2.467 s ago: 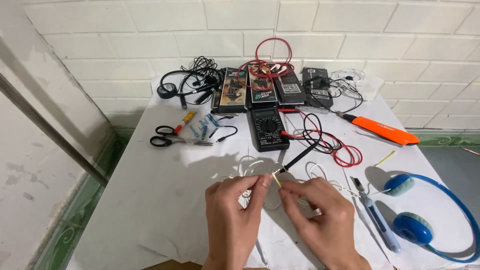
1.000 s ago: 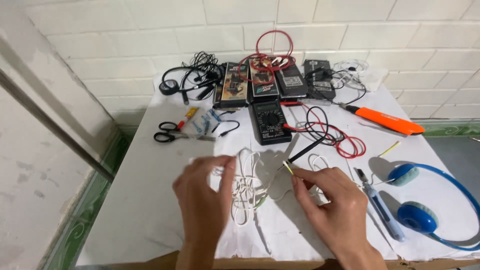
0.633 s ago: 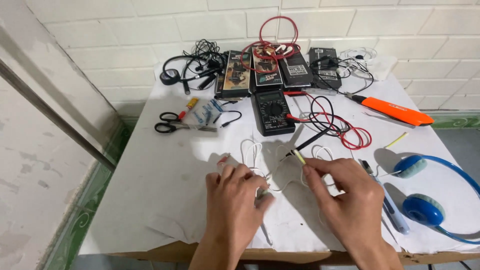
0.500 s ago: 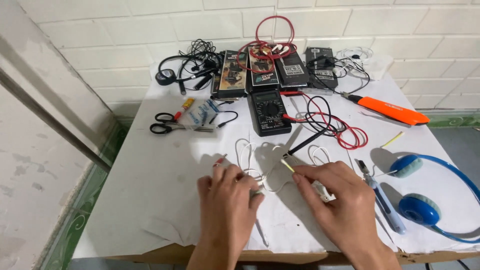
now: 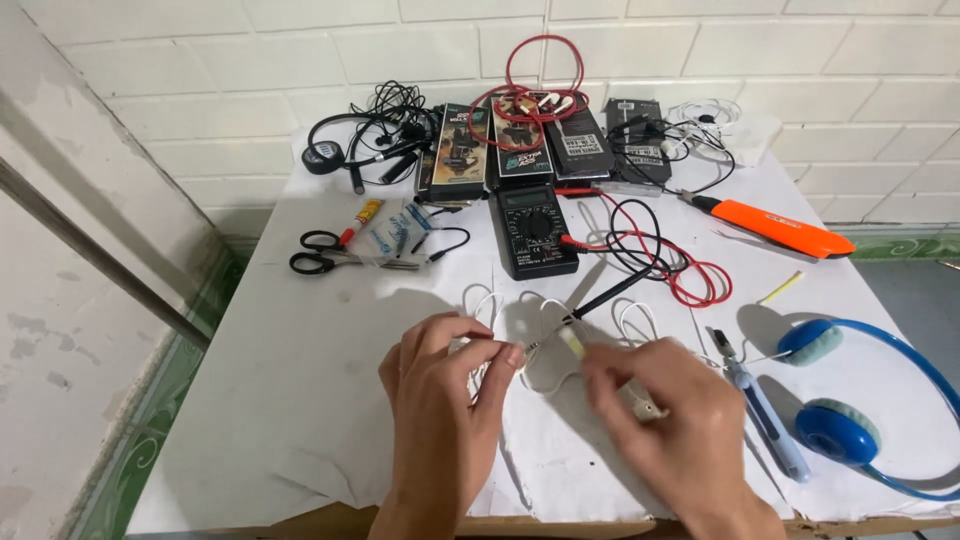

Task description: Repairing or assembling electronic components by stripping wires, testing with a multimeter, and soldering connections.

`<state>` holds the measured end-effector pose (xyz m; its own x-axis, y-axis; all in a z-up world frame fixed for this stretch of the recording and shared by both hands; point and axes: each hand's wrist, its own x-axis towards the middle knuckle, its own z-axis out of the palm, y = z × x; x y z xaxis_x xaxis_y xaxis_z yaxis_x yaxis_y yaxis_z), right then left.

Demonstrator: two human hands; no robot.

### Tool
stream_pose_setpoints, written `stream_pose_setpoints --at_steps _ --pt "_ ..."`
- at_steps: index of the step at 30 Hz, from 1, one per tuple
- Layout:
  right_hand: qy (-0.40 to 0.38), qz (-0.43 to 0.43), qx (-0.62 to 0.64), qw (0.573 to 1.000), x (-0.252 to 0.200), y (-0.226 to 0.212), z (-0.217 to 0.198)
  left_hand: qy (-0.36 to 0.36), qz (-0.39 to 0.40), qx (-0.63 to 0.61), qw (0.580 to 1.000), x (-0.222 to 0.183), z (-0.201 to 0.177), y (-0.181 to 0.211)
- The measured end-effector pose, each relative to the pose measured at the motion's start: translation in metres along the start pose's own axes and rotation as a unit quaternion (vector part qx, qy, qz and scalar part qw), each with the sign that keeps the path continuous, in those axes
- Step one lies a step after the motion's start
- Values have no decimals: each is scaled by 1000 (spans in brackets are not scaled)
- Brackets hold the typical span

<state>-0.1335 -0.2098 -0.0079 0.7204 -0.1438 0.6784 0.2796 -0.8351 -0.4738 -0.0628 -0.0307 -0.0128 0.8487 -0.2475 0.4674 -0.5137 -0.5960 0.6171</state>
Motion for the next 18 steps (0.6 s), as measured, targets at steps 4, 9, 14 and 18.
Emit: stream_pose_setpoints --at_steps 4,9,14,18 --pt "-8 -43 30 999 1 -9 12 -2 -3 -3 1000 2 -1 10" --pt "15 16 -7 1000 3 -1 17 7 -50 -23 998 5 2 10" --pt "34 41 -4 999 4 -4 28 20 -47 -33 998 2 10 0" --pt "21 -56 36 998 7 -12 29 23 -69 -61 996 4 8 -4"
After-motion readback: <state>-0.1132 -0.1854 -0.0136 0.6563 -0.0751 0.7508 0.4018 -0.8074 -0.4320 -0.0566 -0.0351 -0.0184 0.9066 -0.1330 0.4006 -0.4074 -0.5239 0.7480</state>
